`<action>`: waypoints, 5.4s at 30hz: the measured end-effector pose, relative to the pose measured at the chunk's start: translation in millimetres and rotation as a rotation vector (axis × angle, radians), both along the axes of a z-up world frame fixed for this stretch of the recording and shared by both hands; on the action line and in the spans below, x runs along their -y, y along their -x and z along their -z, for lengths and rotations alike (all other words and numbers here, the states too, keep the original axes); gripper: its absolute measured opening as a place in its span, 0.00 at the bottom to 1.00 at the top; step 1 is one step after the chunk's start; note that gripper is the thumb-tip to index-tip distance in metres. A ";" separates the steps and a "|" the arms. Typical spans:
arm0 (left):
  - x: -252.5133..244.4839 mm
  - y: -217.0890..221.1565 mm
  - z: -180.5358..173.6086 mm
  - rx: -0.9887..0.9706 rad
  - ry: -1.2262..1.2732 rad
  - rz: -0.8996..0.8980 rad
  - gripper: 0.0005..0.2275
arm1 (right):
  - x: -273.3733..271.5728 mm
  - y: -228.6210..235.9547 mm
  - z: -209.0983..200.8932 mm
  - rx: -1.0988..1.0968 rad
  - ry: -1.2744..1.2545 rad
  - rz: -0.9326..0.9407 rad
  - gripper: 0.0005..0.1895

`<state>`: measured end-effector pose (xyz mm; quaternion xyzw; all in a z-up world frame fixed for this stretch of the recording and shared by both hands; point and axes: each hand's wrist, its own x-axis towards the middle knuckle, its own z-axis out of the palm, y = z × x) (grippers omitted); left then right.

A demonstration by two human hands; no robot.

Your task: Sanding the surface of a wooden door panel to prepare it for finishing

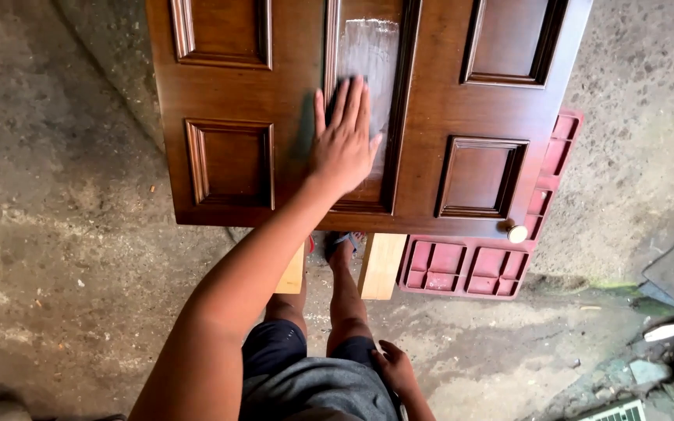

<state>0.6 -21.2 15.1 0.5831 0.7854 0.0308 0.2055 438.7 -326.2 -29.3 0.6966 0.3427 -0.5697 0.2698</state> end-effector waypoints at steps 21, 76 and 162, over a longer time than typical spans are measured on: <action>-38.7 19.7 -3.5 0.062 0.044 0.000 0.33 | -75.7 157.6 -34.0 0.151 0.195 -0.558 0.55; -40.0 11.5 -14.3 -0.022 0.003 -0.120 0.55 | -112.0 136.5 -12.7 0.184 0.136 -0.693 0.44; -44.3 26.5 -20.3 0.074 0.116 -0.026 0.54 | -134.8 138.1 -13.1 0.155 0.199 -0.806 0.46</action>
